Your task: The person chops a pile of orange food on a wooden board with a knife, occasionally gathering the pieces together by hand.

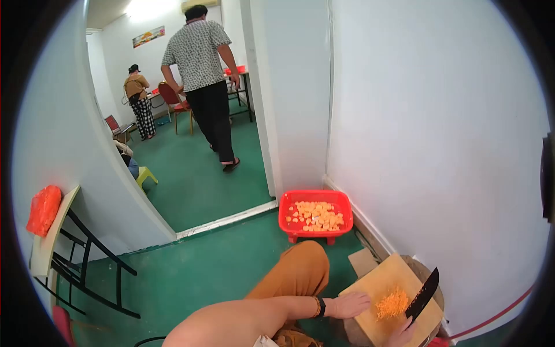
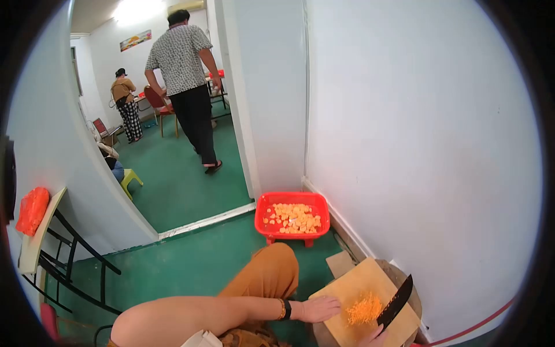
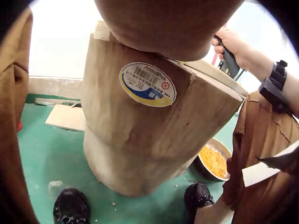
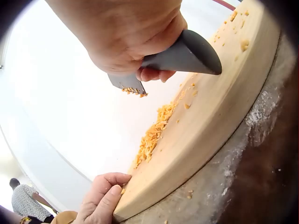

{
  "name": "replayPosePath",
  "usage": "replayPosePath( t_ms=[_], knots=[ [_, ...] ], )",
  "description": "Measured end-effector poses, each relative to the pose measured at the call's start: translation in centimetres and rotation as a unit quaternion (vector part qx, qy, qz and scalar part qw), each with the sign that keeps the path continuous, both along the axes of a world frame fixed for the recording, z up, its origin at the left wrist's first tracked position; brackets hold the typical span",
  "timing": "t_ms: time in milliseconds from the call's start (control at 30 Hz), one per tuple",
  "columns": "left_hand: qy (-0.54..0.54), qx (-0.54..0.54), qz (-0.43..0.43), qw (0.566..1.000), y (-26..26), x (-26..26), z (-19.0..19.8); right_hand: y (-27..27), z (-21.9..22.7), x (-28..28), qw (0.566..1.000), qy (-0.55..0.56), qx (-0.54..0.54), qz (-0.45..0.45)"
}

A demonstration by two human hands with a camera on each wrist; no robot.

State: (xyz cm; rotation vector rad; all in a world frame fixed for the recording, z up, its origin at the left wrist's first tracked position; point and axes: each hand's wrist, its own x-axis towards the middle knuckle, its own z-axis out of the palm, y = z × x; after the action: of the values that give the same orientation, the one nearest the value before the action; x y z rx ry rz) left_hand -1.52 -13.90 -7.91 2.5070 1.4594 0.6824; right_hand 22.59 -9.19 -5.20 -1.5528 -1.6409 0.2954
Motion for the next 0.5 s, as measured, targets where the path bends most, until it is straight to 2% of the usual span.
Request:
replayPosePath(
  t_ms=[167, 267, 367, 400, 500],
  knots=[
    [-0.001, 0.151, 0.018, 0.988, -0.4, 0.3, -1.7, -1.0, 2.6, -0.2, 0.999, 0.040, 0.016, 0.018],
    [0.024, 0.049, 0.024, 0.998, -0.3, 0.7, -1.7, -1.6, 3.0, -0.2, 0.997, 0.073, 0.013, 0.017],
    [0.028, 0.067, 0.024, 0.997, -0.5, 0.6, -1.4, -1.4, 1.9, 0.2, 0.994, 0.096, 0.047, 0.032],
    [0.015, 0.071, 0.026, 0.997, -0.7, 0.7, -0.9, -1.6, 2.1, 0.7, 0.997, 0.065, -0.032, 0.026],
    [0.021, 0.044, 0.027, 0.998, -0.5, 0.8, -1.1, 0.2, -2.0, 1.5, 0.988, 0.140, 0.039, 0.055]
  ],
)
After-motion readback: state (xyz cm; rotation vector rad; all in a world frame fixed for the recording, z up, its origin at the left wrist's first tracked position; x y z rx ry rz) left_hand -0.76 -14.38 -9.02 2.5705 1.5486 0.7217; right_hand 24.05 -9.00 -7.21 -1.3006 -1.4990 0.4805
